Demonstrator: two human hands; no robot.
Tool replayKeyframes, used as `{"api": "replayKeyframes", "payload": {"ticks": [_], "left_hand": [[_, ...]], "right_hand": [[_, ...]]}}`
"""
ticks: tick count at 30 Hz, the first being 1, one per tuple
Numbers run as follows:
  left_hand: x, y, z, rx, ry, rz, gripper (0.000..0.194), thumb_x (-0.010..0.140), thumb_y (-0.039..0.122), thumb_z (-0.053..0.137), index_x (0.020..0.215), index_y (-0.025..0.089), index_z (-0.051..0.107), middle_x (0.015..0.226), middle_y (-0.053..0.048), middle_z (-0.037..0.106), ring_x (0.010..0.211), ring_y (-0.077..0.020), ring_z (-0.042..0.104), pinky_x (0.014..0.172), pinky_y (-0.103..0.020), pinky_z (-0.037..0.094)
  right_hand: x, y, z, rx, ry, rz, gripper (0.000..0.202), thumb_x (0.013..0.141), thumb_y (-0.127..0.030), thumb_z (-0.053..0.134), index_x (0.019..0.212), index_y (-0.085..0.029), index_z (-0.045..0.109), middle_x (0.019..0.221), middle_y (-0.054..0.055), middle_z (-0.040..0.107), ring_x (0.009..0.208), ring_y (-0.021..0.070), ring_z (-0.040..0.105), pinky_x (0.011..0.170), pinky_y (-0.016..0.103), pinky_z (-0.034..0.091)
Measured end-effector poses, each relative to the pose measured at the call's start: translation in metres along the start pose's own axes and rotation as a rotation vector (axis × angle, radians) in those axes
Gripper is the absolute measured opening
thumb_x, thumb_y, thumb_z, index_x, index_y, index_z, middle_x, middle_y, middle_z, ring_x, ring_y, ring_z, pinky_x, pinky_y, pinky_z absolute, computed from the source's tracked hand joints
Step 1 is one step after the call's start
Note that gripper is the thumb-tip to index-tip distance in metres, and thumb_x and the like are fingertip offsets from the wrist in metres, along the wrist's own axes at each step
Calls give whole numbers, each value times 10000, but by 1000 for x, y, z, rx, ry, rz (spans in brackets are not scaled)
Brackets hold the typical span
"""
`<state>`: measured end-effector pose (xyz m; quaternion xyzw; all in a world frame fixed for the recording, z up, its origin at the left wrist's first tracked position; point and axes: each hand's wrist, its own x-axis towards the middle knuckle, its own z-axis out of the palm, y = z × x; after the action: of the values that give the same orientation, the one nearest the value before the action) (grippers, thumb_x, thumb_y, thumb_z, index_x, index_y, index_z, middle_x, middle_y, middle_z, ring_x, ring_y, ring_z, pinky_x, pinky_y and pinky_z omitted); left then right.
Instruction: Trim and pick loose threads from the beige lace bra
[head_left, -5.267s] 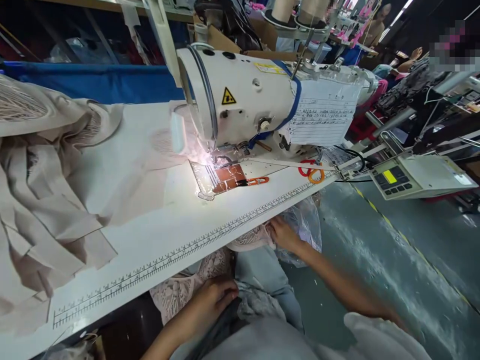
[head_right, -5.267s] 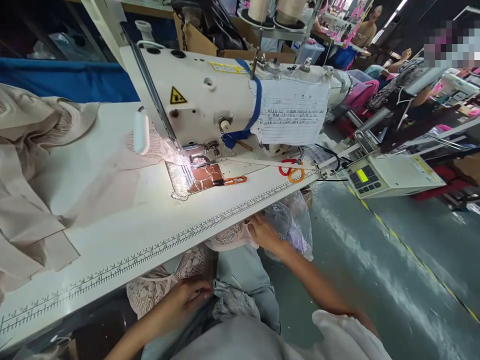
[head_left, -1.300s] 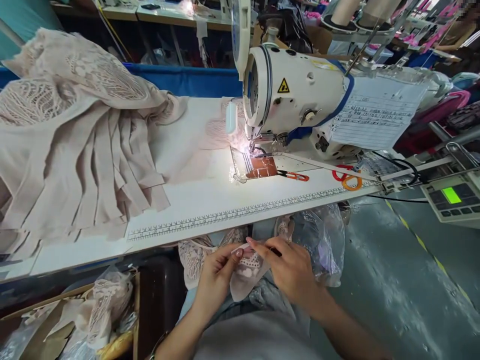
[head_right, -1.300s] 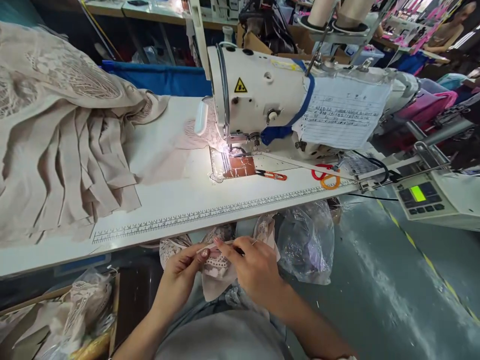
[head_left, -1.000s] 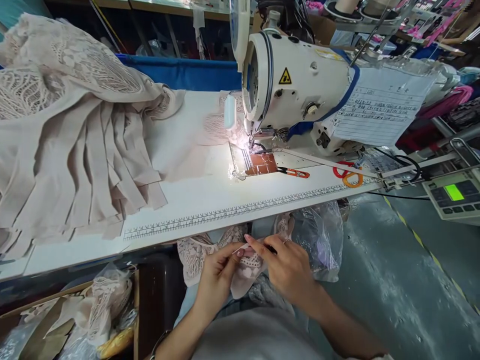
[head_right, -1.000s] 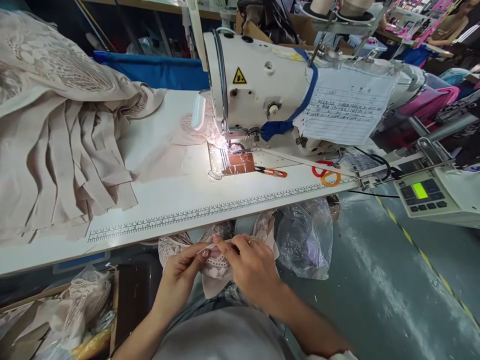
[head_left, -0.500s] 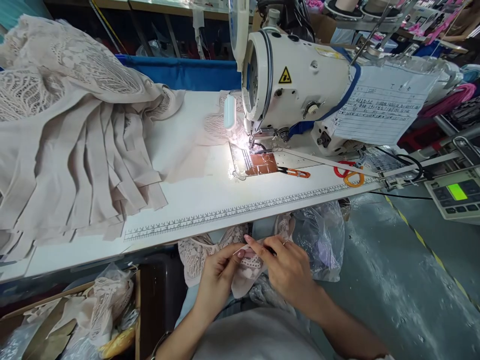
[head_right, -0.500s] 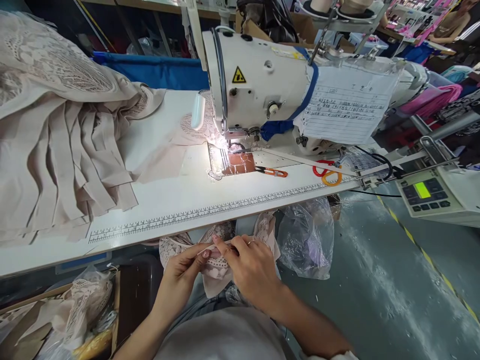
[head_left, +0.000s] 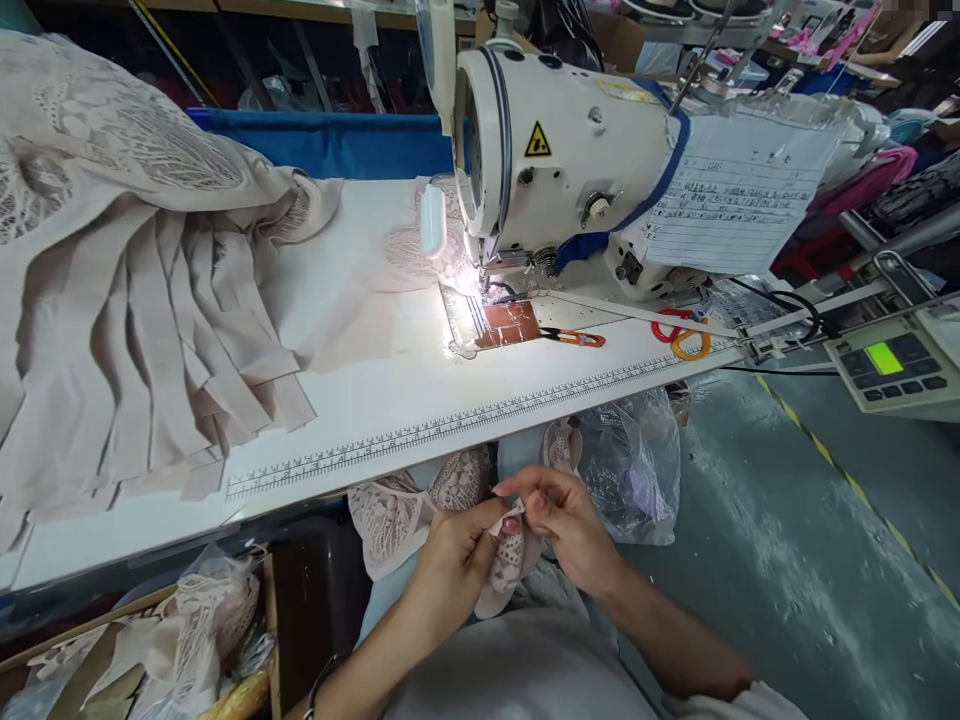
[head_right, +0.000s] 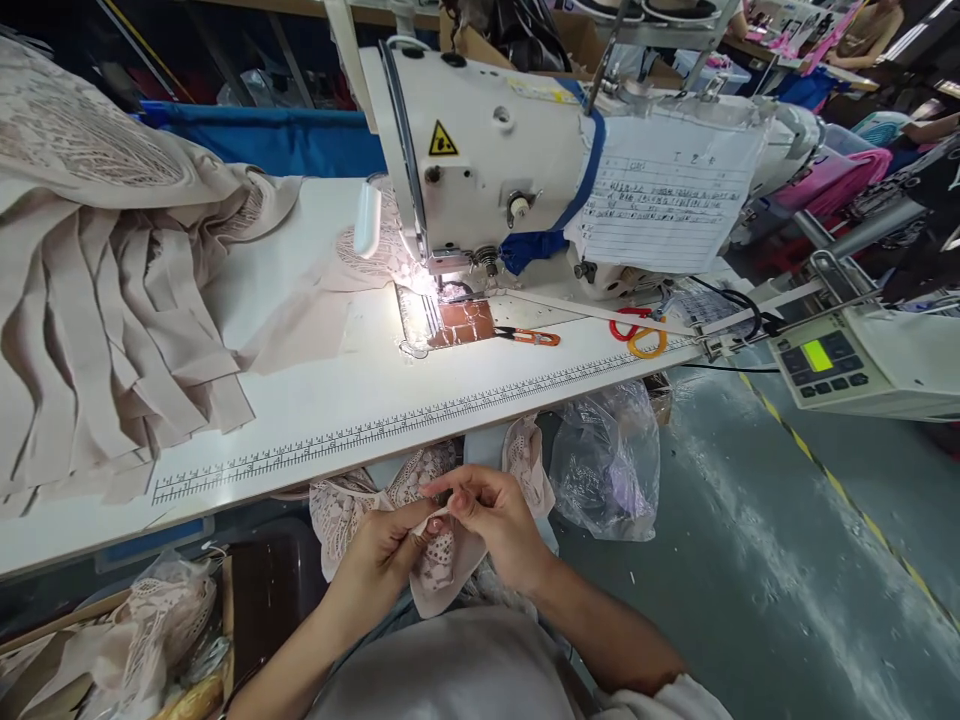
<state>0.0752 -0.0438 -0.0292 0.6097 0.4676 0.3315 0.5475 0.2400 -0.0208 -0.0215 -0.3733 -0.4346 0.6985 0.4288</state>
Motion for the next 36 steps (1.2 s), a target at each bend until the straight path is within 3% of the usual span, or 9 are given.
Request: {"api": "replayKeyframes", "payload": {"ticks": [5,9,14,16,18,22,31,34,36], "left_hand": [[2,0,9,-30,-30,-57,381,974,378,405,651,180,445,597,42,345,569,-104,314,527,-233,243],[2,-3,9,-33,-26,-89,408,963,438,413,640,190,424,587,46,313,564,-110,290,526,-243,229],[-3,-7,-6,-61,86,-182,437,928,491,456,602,202,419,562,46,323,545,-125,321,516,-243,262],[-3,-8,-9,-88,88,-182,411,923,487,476,641,191,521,580,27,425,574,-146,412,556,-246,334],[-2,-9,-11,-131,69,-179,374,922,476,497,725,185,624,681,-16,582,700,-191,548,672,-267,420],[1,-14,-14,-247,116,-212,392,918,518,537,816,177,702,820,-57,677,846,-227,603,768,-290,444],[13,-16,-8,-178,-6,-246,397,856,541,621,817,151,680,551,41,460,487,-112,365,469,-230,290],[15,-19,-3,-226,39,-240,357,890,486,588,772,160,672,542,40,478,478,-109,366,474,-229,305],[15,-22,-2,-269,63,-217,314,895,442,591,809,159,697,646,-4,610,572,-138,494,561,-242,396]], "right_hand": [[4,6,1,336,22,136,570,833,-589,727,508,-175,506,450,-97,254,389,46,137,401,238,116],[12,-1,-8,336,32,187,699,815,-565,749,437,-188,298,423,-92,233,385,45,141,398,239,111],[30,-21,-43,129,405,-237,655,840,-551,728,490,-199,302,447,-97,226,418,68,141,416,234,172],[33,-21,-48,-157,288,-254,502,897,-543,670,586,-198,481,510,-74,359,452,83,265,452,230,237],[33,-16,-45,-488,34,-218,410,963,-550,570,777,-190,633,660,-21,511,571,114,436,534,241,330],[30,-5,-36,-764,-273,-200,484,1026,-551,425,835,-170,653,787,23,554,689,141,526,628,263,385],[25,3,-32,-869,-224,-220,346,1041,-319,470,725,-188,522,732,-19,473,638,124,477,591,246,360],[16,7,-32,-1018,-163,-228,155,1041,-263,452,1034,-192,589,845,5,531,660,132,514,589,248,402],[10,9,-34,-1182,-137,-303,297,1049,-198,382,1311,-202,521,924,32,559,662,136,527,579,253,423]]}}
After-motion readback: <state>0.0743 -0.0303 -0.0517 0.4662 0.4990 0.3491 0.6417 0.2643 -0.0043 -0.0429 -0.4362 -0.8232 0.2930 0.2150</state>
